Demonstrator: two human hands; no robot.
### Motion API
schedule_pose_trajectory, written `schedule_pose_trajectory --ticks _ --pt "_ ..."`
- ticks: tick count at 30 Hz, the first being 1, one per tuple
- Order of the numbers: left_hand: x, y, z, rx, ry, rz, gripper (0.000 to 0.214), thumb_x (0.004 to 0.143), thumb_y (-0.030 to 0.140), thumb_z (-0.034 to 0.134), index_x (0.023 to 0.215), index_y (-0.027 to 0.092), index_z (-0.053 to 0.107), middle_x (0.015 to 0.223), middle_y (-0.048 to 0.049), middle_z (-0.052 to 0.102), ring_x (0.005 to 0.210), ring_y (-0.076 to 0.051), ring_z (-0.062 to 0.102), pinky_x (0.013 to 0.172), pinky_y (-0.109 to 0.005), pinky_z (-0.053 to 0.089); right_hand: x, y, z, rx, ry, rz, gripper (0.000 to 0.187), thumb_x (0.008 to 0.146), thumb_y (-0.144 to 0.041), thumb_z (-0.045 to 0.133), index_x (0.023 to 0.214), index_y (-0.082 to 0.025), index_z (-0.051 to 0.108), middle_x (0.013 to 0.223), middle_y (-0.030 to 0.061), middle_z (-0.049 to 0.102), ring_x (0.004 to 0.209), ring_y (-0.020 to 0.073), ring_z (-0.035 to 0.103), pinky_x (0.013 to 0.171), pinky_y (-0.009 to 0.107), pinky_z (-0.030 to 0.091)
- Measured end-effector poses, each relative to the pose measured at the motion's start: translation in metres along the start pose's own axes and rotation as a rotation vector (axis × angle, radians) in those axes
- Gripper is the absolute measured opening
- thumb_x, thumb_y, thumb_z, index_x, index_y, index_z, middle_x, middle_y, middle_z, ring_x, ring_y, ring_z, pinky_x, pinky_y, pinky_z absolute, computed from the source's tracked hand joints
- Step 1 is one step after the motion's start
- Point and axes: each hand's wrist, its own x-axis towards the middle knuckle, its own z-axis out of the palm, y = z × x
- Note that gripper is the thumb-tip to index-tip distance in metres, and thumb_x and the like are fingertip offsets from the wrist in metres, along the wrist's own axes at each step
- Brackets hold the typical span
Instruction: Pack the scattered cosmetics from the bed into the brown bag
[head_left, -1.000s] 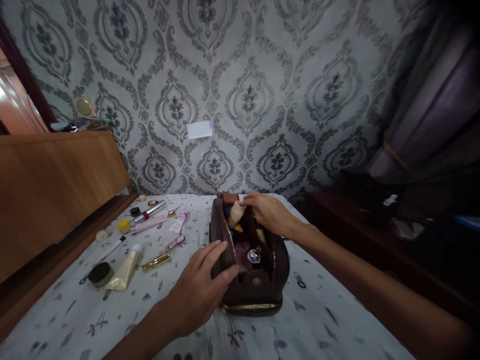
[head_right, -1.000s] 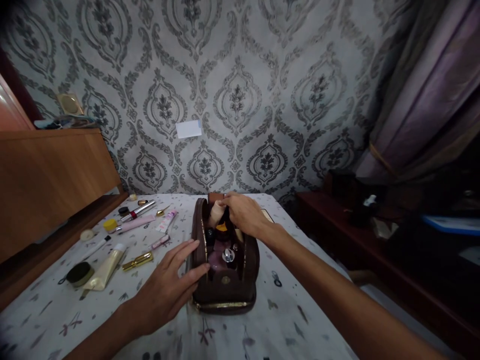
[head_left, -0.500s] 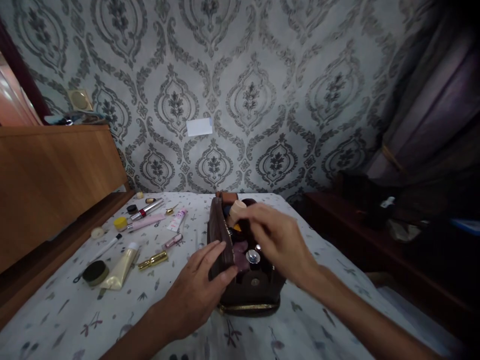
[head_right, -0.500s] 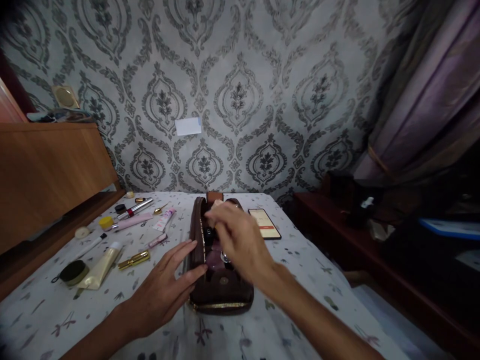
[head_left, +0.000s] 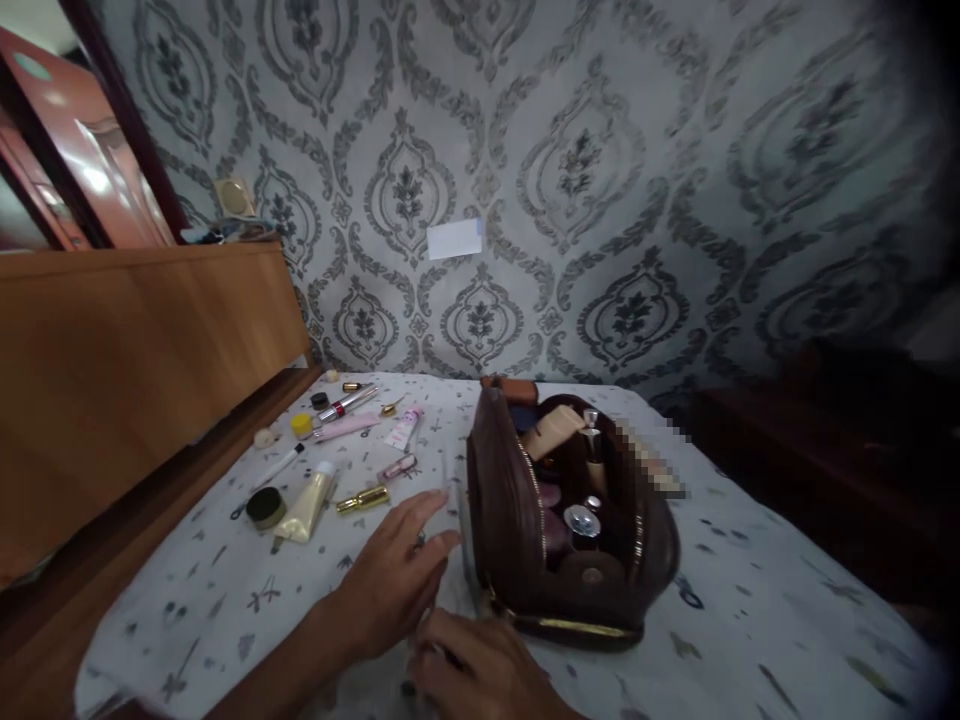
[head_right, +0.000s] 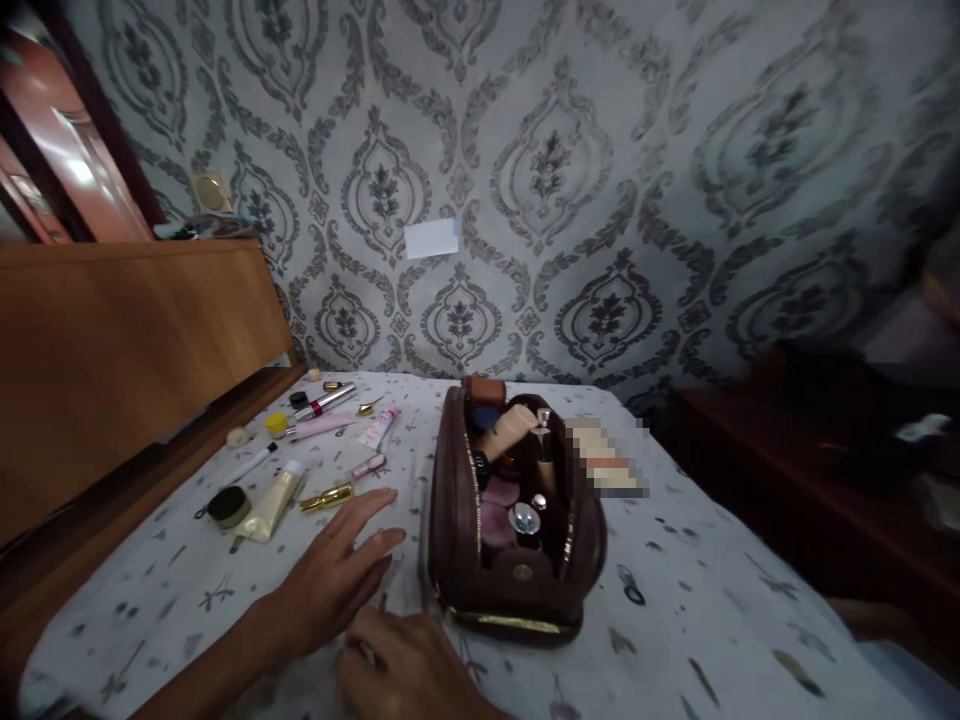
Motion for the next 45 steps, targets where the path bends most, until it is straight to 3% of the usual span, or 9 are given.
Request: schedule_pose_trajectory --ticks 5,8,13,17,21,27,33,40,45 --pt "-0.015 -0.021 -0.001 0.014 -0.044 -0.079 0.024 0.091 0.007 0.045 0.109 0.017 0.056 0.134 -0.0175 0.054 0.128 -0.026 0.049 0.099 -0.045 0.052 0.032 0.000 0.012 0.379 -0.085 0.232 0.035 0.072 -0.001 0.045 0.093 -0.019 0.065 0.093 0.0055 0.068 0.079 0.0172 0.065 0.067 0.025 0.047" --pt "-0.023 -0.033 0.000 -0.008 -0.026 -0.130 0.023 0.091 0.007 0.046 0.109 0.018 0.057 0.133 -0.0173 0.054 0.128 -0.025 0.050 0.098 -0.046 0.052 0.043 -0.003 0.022 0.535 -0.012 0.381 0.034 0.074 -0.001 0.043 0.088 -0.021 0.067 0.088 0.0037 0.068 0.081 0.0173 0.064 0.075 0.026 0.048" --pt "-0.034 -0.046 0.011 -0.042 0.020 -0.177 0.027 0.092 0.009 0.045 0.112 0.021 0.058 0.136 -0.0148 0.053 0.127 -0.024 0.052 0.097 -0.045 0.052 0.041 -0.003 0.038 0.508 0.056 0.444 0.031 0.071 0.000 0.047 0.085 -0.019 0.067 0.082 0.0026 0.068 0.077 0.0166 0.062 0.074 0.025 0.048" --pt "-0.030 -0.043 0.015 -0.075 0.005 -0.172 0.024 0.094 0.013 0.044 0.111 0.021 0.059 0.134 -0.0142 0.054 0.124 -0.024 0.054 0.097 -0.044 0.052 0.030 -0.001 0.033 0.402 -0.049 0.390 0.029 0.072 -0.005 0.049 0.088 -0.019 0.069 0.084 0.0043 0.068 0.075 0.0163 0.062 0.069 0.024 0.047" --pt "-0.003 -0.035 0.004 -0.152 0.052 -0.169 0.026 0.095 0.014 0.044 0.115 0.022 0.058 0.130 -0.0123 0.055 0.124 -0.023 0.053 0.099 -0.039 0.050 0.018 0.002 0.024 0.303 -0.152 0.292 0.032 0.072 -0.009 0.051 0.095 -0.019 0.070 0.083 0.0036 0.067 0.067 0.0148 0.060 0.060 0.022 0.044" --pt "0.076 -0.015 -0.017 -0.258 0.180 -0.080 0.026 0.095 0.014 0.045 0.115 0.022 0.058 0.122 -0.0095 0.057 0.117 -0.021 0.055 0.103 -0.038 0.045 0.003 0.009 0.028 0.261 -0.198 0.287 0.027 0.075 -0.010 0.054 0.095 -0.021 0.070 0.086 0.0020 0.068 0.069 0.0135 0.062 0.059 0.020 0.043" --pt "0.114 0.001 -0.006 -0.314 0.190 -0.041 0.022 0.096 0.016 0.043 0.109 0.020 0.061 0.123 -0.0105 0.057 0.117 -0.022 0.053 0.100 -0.039 0.044 -0.011 0.017 0.035 0.203 -0.270 0.341 0.026 0.073 -0.008 0.057 0.091 -0.019 0.071 0.085 0.0012 0.070 0.064 0.0114 0.061 0.052 0.019 0.038" --pt "0.076 -0.016 0.012 -0.341 0.294 -0.210 0.022 0.095 0.014 0.044 0.108 0.021 0.060 0.114 -0.0083 0.060 0.112 -0.020 0.056 0.098 -0.039 0.045 -0.026 0.014 0.038 0.288 -0.092 0.352 0.032 0.073 -0.006 0.053 0.096 -0.021 0.069 0.083 0.0029 0.070 0.072 0.0154 0.063 0.065 0.022 0.044" --pt "0.025 -0.037 0.020 -0.209 0.133 -0.317 0.021 0.093 0.012 0.044 0.103 0.019 0.060 0.114 -0.0103 0.059 0.111 -0.021 0.055 0.093 -0.039 0.049 -0.022 0.011 0.029 0.405 -0.041 0.359 0.032 0.082 -0.004 0.043 0.097 -0.020 0.067 0.083 0.0057 0.069 0.076 0.0172 0.066 0.069 0.024 0.048"
